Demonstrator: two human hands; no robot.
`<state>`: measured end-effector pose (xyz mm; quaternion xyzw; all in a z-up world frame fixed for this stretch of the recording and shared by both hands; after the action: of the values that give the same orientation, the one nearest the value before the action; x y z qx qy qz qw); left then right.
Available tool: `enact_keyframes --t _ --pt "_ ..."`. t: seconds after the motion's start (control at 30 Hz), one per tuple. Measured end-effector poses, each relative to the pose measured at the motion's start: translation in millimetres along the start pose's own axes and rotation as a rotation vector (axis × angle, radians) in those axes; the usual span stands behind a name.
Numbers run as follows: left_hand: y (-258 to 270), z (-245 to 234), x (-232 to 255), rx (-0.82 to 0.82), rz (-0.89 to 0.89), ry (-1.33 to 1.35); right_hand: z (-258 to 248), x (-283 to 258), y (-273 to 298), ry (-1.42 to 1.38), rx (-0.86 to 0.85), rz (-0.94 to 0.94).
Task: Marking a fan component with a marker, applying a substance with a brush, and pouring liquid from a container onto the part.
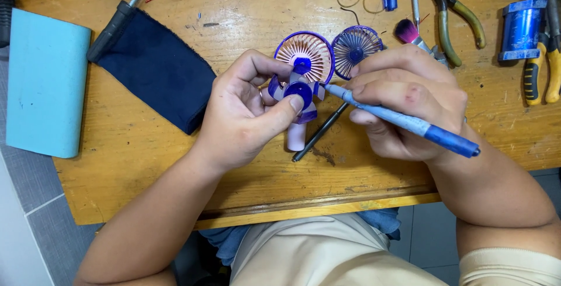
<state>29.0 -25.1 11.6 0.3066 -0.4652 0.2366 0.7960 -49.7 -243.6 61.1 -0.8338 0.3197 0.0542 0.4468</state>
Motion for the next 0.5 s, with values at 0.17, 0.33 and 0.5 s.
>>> enact_keyframes --t 0.17,0.33,0.5 --pt "-1.5 1.8 -0.2 0.001 -0.023 0.03 0.0 -0.1 -2.7 -0.016 -0.047 0.014" --pt "-1.6 1.7 0.1 -0.01 -0.012 0.037 0.4 -0.3 -4.6 -0.014 -0.05 -0.01" --pt "-0.8 1.3 -1.5 -0.001 -0.026 0.021 -1.1 0.4 -3.1 0.034 -0.039 -0.051"
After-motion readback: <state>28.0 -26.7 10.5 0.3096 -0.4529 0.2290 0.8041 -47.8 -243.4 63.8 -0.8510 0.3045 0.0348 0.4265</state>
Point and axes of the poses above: each hand's wrist, its own y-axis away from the middle knuckle, its own z-axis out of the palm, x = y × z, the point moved 4 cm from there along -y, towards the middle knuckle, and after that the axes turned 10 degrees about -z, right-handed, at the moved point
